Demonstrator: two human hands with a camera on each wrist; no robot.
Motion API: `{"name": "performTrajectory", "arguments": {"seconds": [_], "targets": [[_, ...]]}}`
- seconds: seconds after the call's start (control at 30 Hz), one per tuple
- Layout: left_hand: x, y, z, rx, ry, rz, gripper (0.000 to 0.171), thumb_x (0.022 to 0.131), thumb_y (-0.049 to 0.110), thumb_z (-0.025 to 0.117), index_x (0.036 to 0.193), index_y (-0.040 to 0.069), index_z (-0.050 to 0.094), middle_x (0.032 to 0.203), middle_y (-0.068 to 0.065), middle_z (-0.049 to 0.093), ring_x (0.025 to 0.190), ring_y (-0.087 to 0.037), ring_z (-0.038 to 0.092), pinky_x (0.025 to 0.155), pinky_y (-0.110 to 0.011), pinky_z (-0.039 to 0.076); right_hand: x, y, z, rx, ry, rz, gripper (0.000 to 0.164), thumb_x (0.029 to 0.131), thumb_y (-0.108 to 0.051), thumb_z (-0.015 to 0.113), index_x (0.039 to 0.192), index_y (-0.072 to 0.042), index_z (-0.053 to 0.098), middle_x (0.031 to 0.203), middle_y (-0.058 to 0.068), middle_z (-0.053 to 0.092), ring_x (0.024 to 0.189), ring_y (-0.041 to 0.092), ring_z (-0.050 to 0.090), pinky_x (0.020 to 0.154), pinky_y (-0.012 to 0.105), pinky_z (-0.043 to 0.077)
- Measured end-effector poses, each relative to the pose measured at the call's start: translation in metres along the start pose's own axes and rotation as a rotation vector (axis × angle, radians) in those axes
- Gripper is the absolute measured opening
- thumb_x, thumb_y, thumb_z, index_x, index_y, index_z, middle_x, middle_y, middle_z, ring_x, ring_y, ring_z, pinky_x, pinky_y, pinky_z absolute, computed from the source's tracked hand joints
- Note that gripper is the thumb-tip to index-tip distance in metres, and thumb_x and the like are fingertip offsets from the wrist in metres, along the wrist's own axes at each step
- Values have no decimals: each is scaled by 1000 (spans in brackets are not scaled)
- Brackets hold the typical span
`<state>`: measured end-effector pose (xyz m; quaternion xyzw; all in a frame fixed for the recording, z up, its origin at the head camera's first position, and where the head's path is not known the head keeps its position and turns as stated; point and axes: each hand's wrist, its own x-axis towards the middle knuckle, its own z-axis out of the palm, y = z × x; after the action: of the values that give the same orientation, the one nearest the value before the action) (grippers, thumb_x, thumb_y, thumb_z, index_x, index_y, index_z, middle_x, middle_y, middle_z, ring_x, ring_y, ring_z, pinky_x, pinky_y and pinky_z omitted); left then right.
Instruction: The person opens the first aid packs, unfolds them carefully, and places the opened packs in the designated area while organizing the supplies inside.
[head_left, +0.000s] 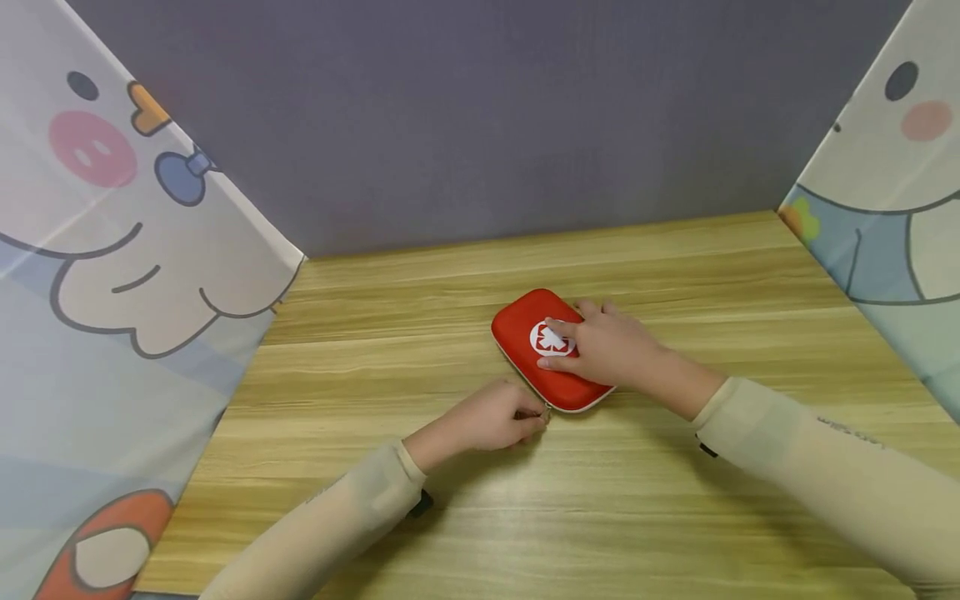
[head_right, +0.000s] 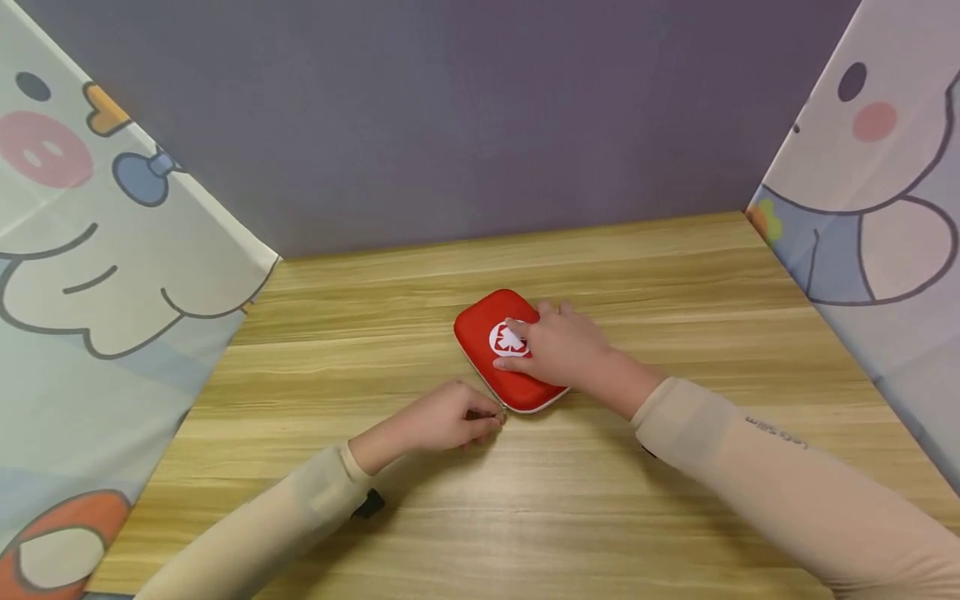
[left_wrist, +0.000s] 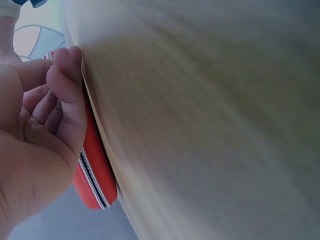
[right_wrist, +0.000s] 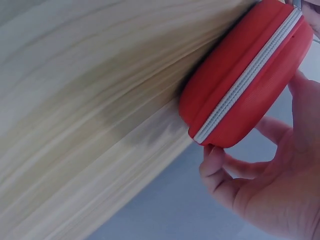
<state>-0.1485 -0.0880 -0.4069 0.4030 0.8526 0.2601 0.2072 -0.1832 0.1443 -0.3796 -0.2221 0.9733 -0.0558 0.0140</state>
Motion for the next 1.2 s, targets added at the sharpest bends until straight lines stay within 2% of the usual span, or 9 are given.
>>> {"name": "performTrajectory", "arguments": {"seconds": [0.13, 0.23, 0.37, 0.5, 0.8, 1.03, 1.13, 1.2], "targets": [[-9, -2, -1, -8, 24, -50, 34, 106, 13, 64, 71, 11, 64, 61, 9, 59, 48, 4, 51, 56, -15, 42, 1, -2, 0, 15, -2, 6, 78, 96, -70, 64, 155, -19, 58, 165, 32, 37, 124, 59, 60, 103, 64, 53], [-14, -3, -3, -20, 41, -63, 30, 105, 11, 64, 76, 10, 69, 63, 5, 63, 47, 4, 50, 55, -16, 43, 1, -4, 0, 24, -13, 25, 80, 96, -70, 64, 156, -16, 57, 168, 33, 31, 125, 61, 60, 106, 63, 51], [-15, 0, -3, -35, 23, -39, 24, 105, 11, 64, 83, 11, 74, 65, 0, 68, 47, 5, 52, 56, -15, 44, 1, -8, 0, 27, -16, 57, 82, 97, -72, 62, 156, -16, 56, 167, 35, 32, 123, 65, 59, 101, 65, 54], [-14, 4, -1, -33, -3, -15, 28, 106, 12, 64, 79, 10, 71, 67, 0, 70, 46, 5, 53, 54, -15, 44, 2, -13, 2, 21, -9, 79, 82, 97, -71, 61, 157, -16, 55, 163, 36, 34, 118, 63, 61, 96, 66, 57], [-18, 4, 0, -57, 28, -46, 24, 104, 10, 66, 81, 9, 73, 68, -2, 72, 46, 4, 55, 57, -16, 48, 2, -18, 2, 57, -12, 128, 80, 99, -67, 62, 158, -13, 53, 157, 41, 38, 116, 60, 63, 98, 62, 56], [-20, 3, -1, -56, 41, -49, 25, 104, 10, 67, 79, 9, 72, 67, -1, 72, 46, 4, 55, 56, -16, 48, 3, -19, 2, 105, 9, 151, 78, 99, -64, 65, 157, -12, 55, 158, 39, 34, 108, 56, 67, 90, 60, 59], [-20, 4, -1, -56, 45, -54, 24, 104, 11, 67, 80, 9, 73, 68, -2, 72, 46, 4, 54, 56, -16, 47, 2, -19, 2, 107, 6, 139, 79, 99, -63, 65, 158, -10, 53, 158, 38, 36, 111, 56, 66, 95, 60, 57], [-20, 4, 0, -59, 43, -61, 22, 104, 11, 67, 83, 10, 74, 68, -2, 72, 46, 4, 54, 55, -16, 47, 1, -18, 1, 97, -5, 114, 81, 99, -63, 65, 158, -9, 52, 158, 37, 39, 119, 56, 64, 101, 61, 55]]}}
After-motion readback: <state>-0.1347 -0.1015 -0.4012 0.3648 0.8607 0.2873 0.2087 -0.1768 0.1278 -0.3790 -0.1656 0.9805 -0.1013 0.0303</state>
